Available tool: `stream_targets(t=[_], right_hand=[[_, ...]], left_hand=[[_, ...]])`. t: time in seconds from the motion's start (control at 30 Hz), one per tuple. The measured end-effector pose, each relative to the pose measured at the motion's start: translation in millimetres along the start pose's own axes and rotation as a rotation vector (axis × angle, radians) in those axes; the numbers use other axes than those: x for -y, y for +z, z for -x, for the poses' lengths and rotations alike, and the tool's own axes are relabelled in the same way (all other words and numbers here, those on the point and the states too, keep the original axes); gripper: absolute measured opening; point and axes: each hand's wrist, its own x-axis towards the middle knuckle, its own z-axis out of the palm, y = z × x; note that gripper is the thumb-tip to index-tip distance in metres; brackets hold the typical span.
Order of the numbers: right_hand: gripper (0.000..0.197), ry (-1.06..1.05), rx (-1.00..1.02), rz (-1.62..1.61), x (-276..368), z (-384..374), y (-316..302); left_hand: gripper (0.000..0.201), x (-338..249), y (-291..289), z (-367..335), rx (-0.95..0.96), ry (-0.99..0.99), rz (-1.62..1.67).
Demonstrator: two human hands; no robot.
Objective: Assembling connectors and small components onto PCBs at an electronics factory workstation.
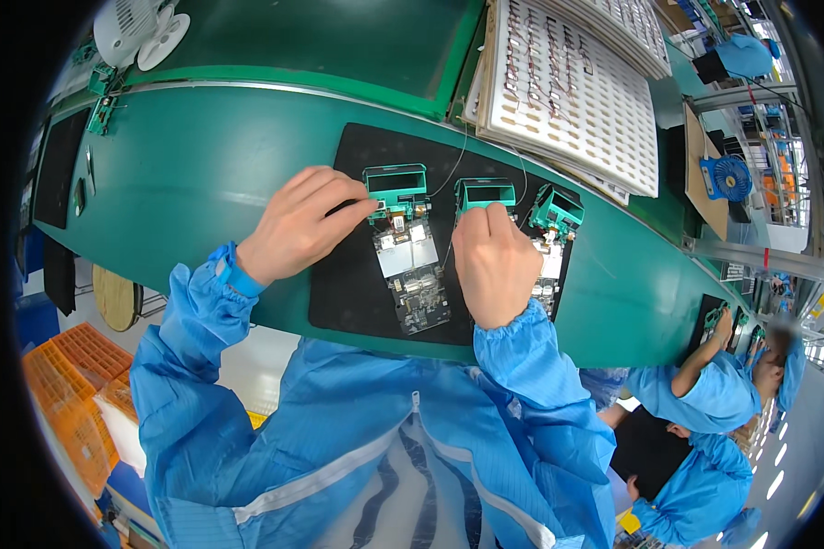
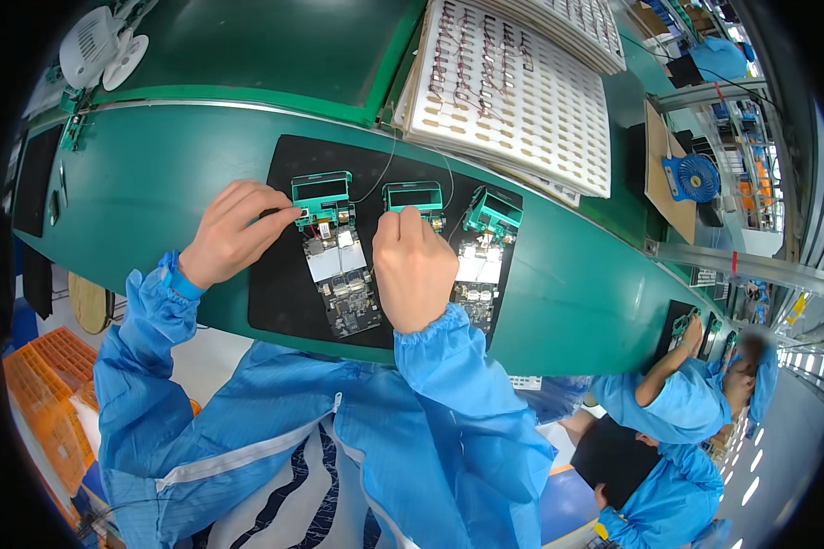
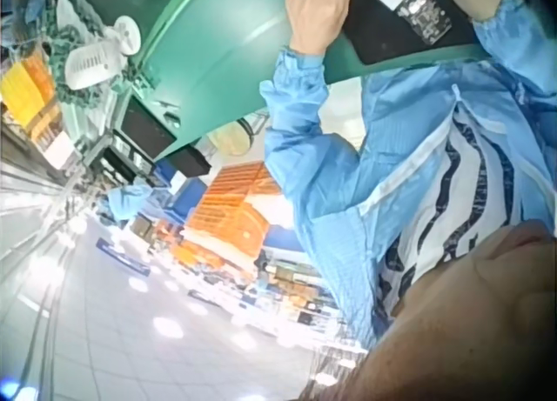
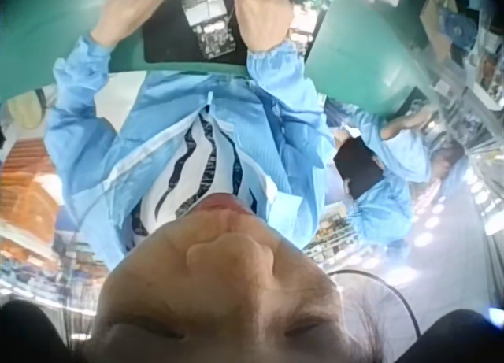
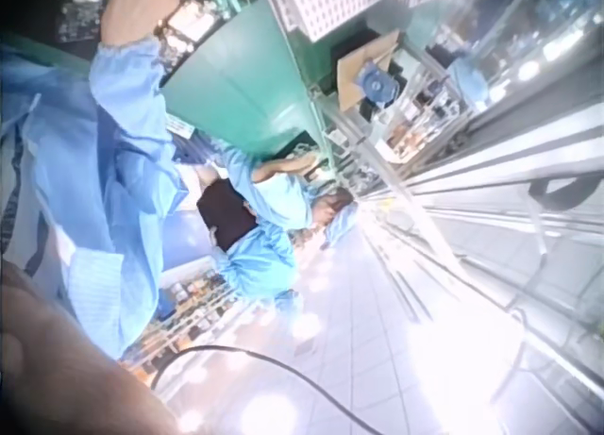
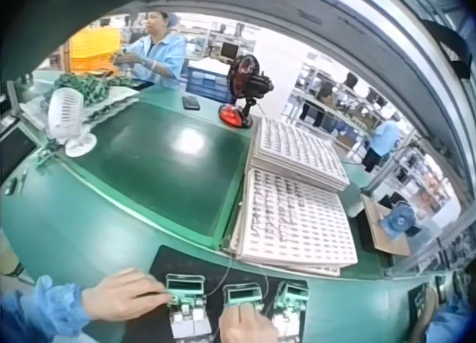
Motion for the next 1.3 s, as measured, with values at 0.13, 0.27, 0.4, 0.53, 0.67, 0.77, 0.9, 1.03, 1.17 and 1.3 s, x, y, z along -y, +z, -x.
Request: stream_targets(t=[0.13,0.27,0.4,0.53,0.67,0.77,0.9,1.03,1.17,1.3], right_hand=[[0.017,0.052,-0.107,-0.192,-5.1,-2.3,5.2],[0.009,0.323,-0.090,-0.680,-22.7,2.5,7.7],[0.006,0.548,-0.144,-0.849,-35.0,14.3,7.5],[0.006,0.575,-0.138,-0.913,-36.8,22.2,-5.1],[0.010,0.417,-0.033,-0.947,-17.9,22.6,-22.0],[0.013,0.178,-0.015,-1.006,1.1,13.4,-35.7],[0.016,0.032,0.097,-1.036,34.6,16.6,-62.7],[0.015,0.131,0.078,-0.907,41.5,44.0,-87.5],[0.010,0.347,0.170,-0.931,14.4,92.2,-119.3],[0.021,0.653,-0.066,-0.720,-78.6,182.6,-161.7]], left_hand=[[0.026,6.3,-2.2,4.2,-0.004,0.057,-0.029],[0.022,10.7,-4.1,0.2,-0.021,0.206,-0.094],[0.019,14.0,-5.8,-2.8,-0.029,0.269,-0.116],[0.021,8.7,4.2,-5.0,-0.076,0.146,-0.041],[0.022,-7.1,3.9,-12.4,-0.142,-0.176,0.142],[0.021,-38.3,-15.8,-23.5,-0.119,-0.235,0.117],[0.023,-88.4,-32.7,-18.7,-0.115,-0.217,0.120],[0.019,-123.6,-40.9,-7.2,-0.151,-0.244,0.238],[0.027,-151.7,-43.1,47.1,-0.268,-0.560,0.221],[0.048,-159.9,-29.3,100.9,-0.165,-0.857,0.268]])
